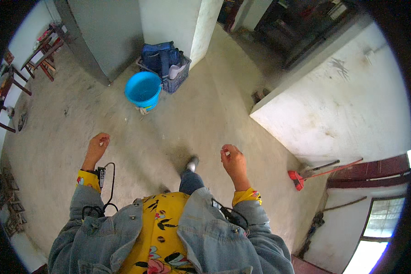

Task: The person repeatedly aligns and snaps a long metal trim piece into the bottom edge of a wall-mounted range hood. After several attempts, the person wipes the hood surface with a cloth, washes hands at the sink, and walks through the house.

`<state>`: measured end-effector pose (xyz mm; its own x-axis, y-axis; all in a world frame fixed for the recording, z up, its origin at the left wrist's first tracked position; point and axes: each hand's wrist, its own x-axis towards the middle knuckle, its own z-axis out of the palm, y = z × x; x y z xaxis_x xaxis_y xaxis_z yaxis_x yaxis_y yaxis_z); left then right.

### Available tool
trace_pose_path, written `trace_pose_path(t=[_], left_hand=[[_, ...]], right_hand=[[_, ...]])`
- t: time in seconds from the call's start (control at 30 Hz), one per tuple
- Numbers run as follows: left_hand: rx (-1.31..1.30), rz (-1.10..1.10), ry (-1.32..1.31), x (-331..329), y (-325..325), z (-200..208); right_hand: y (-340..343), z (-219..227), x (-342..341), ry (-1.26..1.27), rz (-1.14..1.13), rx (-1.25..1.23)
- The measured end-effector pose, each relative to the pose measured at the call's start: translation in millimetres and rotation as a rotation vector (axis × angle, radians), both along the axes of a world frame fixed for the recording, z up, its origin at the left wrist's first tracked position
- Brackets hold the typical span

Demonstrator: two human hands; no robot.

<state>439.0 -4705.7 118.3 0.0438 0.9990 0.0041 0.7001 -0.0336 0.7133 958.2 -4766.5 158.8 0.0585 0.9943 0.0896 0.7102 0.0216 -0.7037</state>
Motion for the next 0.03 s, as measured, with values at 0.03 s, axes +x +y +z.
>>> trace_pose_path(t=[0.03], left_hand=[[-0.008, 0.007, -0.001, 7.6, 27.6, -3.8]], right_hand=[[33.1, -8.0, 6.0, -0.017, 0.013, 0.026]])
